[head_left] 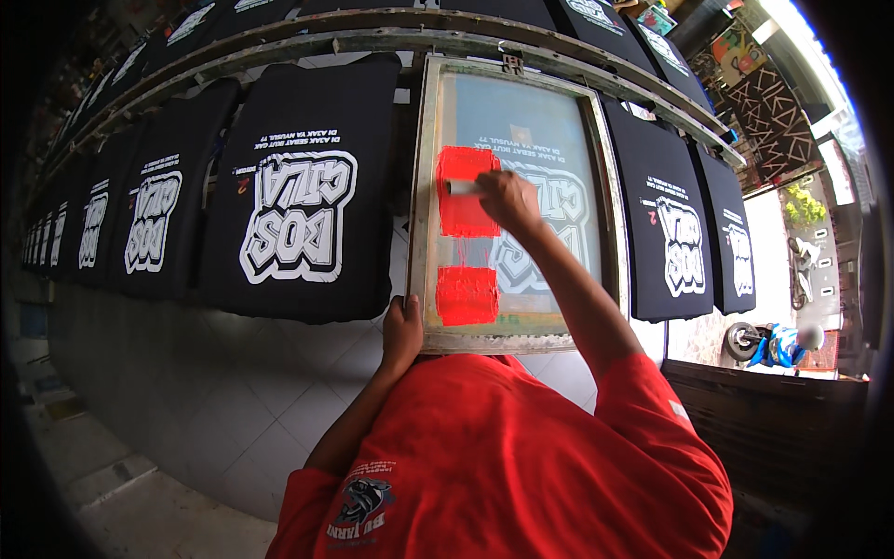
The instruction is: The person performs screen printing on black t-shirts by spreading red ink across a screen using a squeegee and then moving the screen to the next shirt on the printing rack.
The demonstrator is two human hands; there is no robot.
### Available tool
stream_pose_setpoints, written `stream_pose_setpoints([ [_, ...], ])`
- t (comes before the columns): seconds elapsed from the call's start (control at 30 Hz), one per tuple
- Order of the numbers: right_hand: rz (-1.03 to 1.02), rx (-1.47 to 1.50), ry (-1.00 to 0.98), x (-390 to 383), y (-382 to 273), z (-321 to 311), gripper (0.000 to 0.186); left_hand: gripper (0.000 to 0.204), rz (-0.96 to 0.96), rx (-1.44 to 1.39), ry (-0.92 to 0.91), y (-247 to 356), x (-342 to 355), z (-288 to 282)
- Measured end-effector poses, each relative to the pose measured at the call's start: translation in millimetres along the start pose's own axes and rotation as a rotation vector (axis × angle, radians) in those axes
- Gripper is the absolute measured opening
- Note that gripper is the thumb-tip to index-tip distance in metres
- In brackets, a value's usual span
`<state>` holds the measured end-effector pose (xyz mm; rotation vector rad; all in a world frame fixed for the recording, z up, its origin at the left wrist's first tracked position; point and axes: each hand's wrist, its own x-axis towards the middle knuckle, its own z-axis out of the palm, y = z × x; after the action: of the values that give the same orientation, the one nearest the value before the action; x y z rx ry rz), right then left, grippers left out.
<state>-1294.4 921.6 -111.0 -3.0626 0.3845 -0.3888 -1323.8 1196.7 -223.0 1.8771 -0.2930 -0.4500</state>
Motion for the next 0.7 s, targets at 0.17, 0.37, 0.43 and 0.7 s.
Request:
stream_pose_setpoints([
  [0.17, -0.067, 0.042, 0.104, -65, -31, -8, 0.005, 0.038, 0.045, 0.011, 0.004, -5, 3, 0],
  [0.37, 0.073, -0.001, -0.225, 15, -1, -32, 0.008, 0.039, 0.024, -0.019, -0.015, 1, 3, -1],
  [0.43, 0.019, -0.014, -0.143, 28, 12, -22, 0.007, 0.039, 0.029, -0.015, -0.005, 2, 2, 0],
  [0.7, -0.054, 0.039, 0.224, -72, -35, 1, 0.014, 0.038, 0.045, -0.024, 0.017, -4, -1, 0],
])
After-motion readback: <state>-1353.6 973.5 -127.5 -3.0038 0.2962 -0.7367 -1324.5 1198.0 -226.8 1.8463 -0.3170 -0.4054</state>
